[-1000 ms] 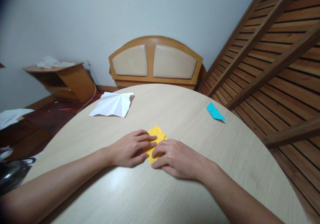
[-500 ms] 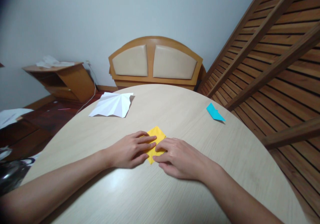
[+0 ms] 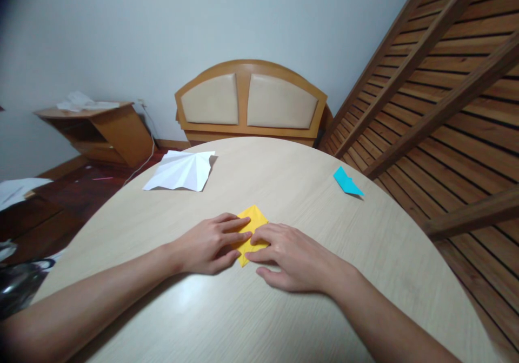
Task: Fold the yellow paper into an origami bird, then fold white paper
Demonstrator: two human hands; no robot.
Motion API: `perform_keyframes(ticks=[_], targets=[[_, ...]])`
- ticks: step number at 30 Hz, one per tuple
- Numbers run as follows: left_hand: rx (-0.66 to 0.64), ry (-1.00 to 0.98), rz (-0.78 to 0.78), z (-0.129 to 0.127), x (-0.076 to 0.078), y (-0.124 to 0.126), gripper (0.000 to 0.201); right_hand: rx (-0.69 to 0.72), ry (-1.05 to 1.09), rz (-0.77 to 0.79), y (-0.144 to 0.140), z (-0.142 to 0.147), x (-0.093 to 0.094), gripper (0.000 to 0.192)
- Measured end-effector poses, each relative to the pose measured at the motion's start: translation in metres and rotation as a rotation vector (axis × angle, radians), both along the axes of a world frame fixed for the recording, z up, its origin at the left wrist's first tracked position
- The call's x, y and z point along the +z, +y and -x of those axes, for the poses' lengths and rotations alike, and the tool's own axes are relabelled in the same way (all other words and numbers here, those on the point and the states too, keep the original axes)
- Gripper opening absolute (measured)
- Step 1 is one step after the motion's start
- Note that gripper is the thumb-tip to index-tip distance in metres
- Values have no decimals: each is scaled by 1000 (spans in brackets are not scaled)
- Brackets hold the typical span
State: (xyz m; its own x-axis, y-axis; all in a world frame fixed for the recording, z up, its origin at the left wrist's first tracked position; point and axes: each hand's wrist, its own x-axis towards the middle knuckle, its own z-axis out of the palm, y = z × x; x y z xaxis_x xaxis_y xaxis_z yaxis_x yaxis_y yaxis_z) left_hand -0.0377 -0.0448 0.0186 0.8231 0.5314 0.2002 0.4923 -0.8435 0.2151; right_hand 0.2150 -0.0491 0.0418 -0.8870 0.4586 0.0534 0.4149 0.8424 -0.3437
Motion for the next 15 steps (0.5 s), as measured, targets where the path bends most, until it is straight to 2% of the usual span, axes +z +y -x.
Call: perform_keyframes(ticks=[5, 11, 15], targets=[[-3, -15, -10, -1, 1, 0, 32, 13, 82, 71, 4, -2, -2, 32], [5, -36, -11, 0, -1, 1, 29, -18, 137, 174, 9, -5, -5, 24], [6, -21, -23, 0, -3, 1, 29, -41, 144, 122, 15, -10, -9, 26]])
